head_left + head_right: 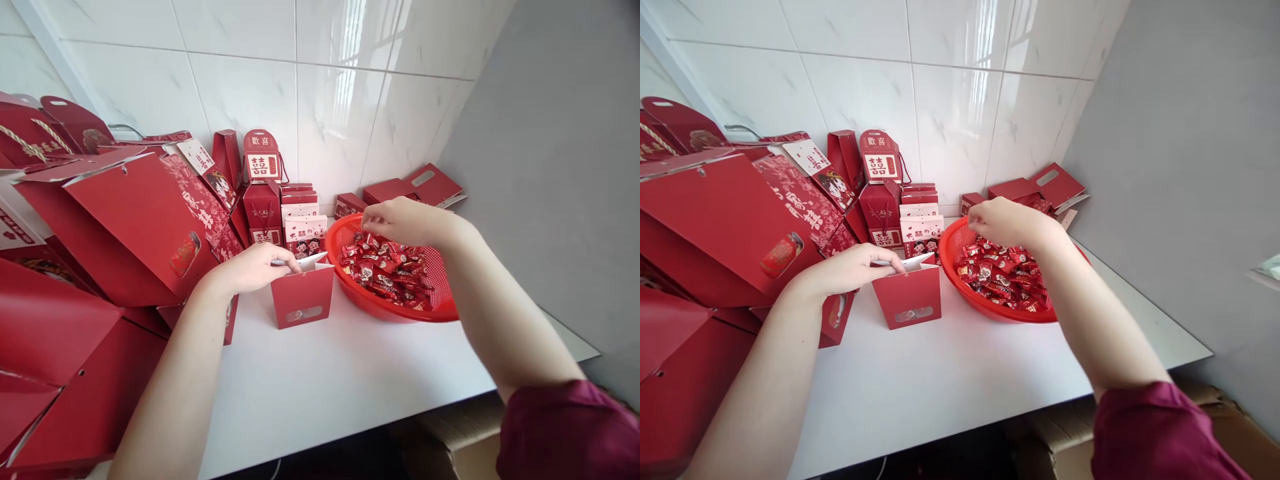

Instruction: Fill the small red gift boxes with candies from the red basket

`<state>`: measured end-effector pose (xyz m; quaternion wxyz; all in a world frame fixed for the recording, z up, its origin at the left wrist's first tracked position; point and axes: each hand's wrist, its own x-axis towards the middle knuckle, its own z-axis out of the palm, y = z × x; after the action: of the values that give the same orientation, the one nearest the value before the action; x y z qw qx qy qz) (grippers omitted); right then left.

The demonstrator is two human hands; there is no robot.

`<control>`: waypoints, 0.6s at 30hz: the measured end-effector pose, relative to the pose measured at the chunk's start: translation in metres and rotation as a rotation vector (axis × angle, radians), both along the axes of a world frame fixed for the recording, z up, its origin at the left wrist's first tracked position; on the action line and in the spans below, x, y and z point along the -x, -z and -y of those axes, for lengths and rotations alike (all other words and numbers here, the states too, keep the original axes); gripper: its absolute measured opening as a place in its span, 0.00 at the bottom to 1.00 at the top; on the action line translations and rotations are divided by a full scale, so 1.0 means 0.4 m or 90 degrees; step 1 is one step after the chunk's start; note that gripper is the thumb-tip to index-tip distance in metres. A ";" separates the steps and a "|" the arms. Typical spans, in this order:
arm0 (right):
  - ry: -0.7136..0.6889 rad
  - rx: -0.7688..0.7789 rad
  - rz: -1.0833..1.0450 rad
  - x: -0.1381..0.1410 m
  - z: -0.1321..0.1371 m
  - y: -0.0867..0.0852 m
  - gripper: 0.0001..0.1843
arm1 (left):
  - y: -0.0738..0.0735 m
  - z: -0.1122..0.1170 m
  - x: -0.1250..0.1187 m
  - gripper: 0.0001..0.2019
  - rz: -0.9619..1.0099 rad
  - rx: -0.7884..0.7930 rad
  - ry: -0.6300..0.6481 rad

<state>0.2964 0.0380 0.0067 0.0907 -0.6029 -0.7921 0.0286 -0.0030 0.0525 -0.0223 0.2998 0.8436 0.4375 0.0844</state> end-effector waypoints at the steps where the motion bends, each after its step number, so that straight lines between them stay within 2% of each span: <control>1: 0.013 0.027 0.039 -0.021 -0.039 0.007 0.13 | 0.000 -0.001 0.000 0.15 0.000 0.001 -0.003; 3: 0.009 0.075 0.074 -0.048 -0.115 0.042 0.11 | 0.000 -0.003 0.001 0.15 0.004 0.002 -0.003; 6: -0.061 0.148 0.049 -0.053 -0.192 0.136 0.11 | 0.000 -0.004 0.003 0.14 0.006 -0.001 0.014; 9: -0.136 0.206 0.013 -0.028 -0.215 0.240 0.18 | -0.002 -0.004 0.004 0.14 0.001 -0.009 0.026; 11: -0.174 0.248 0.016 -0.012 -0.215 0.292 0.27 | -0.003 -0.004 0.004 0.14 0.000 -0.006 0.022; 14: -0.197 0.296 0.048 -0.005 -0.216 0.327 0.37 | -0.003 -0.007 0.002 0.14 -0.005 0.000 0.011; 18: -0.189 0.304 0.077 -0.021 -0.233 0.326 0.37 | 0.000 -0.011 -0.001 0.14 -0.006 0.011 -0.002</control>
<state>0.3049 0.1310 -0.1238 -0.1065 -0.4856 -0.8463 0.1913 -0.0027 0.0571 -0.0224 0.3048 0.8408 0.4408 0.0770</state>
